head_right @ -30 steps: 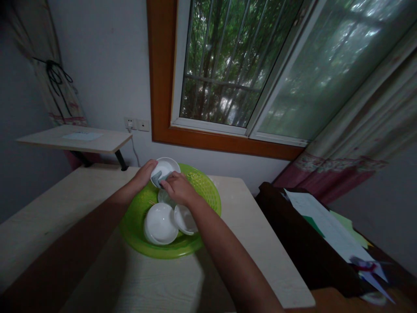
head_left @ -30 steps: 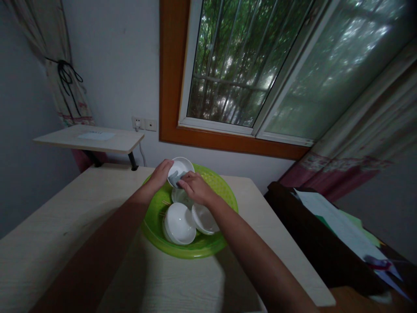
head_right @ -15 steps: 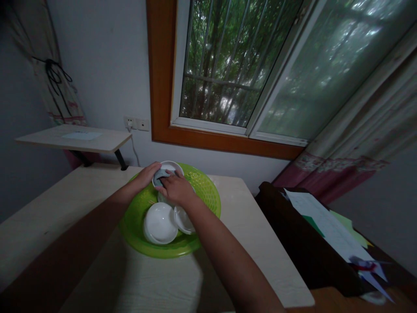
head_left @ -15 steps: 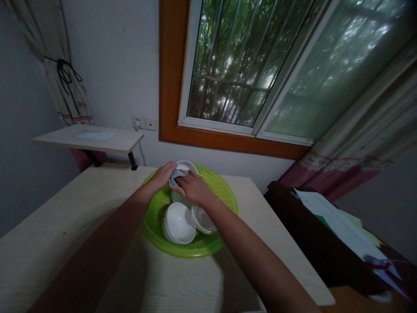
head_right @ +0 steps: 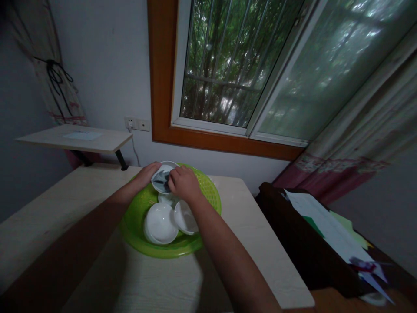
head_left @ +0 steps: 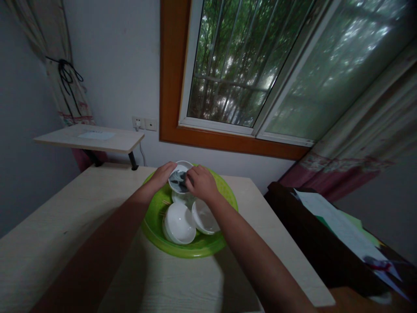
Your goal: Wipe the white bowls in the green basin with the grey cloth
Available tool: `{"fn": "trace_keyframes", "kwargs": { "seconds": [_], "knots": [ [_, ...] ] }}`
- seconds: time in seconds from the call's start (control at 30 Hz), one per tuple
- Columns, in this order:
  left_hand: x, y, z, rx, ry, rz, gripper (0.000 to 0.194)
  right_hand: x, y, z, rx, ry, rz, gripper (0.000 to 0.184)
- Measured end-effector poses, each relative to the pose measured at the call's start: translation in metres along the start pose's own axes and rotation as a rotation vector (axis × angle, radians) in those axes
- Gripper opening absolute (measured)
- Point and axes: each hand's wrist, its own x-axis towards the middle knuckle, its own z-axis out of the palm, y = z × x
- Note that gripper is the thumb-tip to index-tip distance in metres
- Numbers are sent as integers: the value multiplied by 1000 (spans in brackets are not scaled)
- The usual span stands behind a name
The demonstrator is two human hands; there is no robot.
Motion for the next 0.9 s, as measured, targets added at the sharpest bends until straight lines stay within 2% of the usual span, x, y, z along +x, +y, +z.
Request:
{"fn": "trace_keyframes", "kwargs": {
  "seconds": [0.07,0.2,0.3,0.4,0.53,0.73,0.9],
  "knots": [
    [0,0,0,0,-2,4,37,-1,0,0,80,30,-60,27],
    [-2,0,-1,11,-19,59,36,-2,0,4,256,6,-301,43],
    [-1,0,-1,25,-21,65,34,-2,-1,9,293,-40,-362,43],
    [0,-2,-1,11,-20,53,32,-3,-3,12,249,-111,-322,37],
    [2,-5,-1,-16,-21,43,32,-3,-7,13,158,-169,-270,47],
    [3,-10,1,-30,28,50,32,-3,-7,15,15,-143,-137,61],
    [5,-12,3,-24,105,12,31,-4,-8,12,-34,-171,-73,59]
  ]
}}
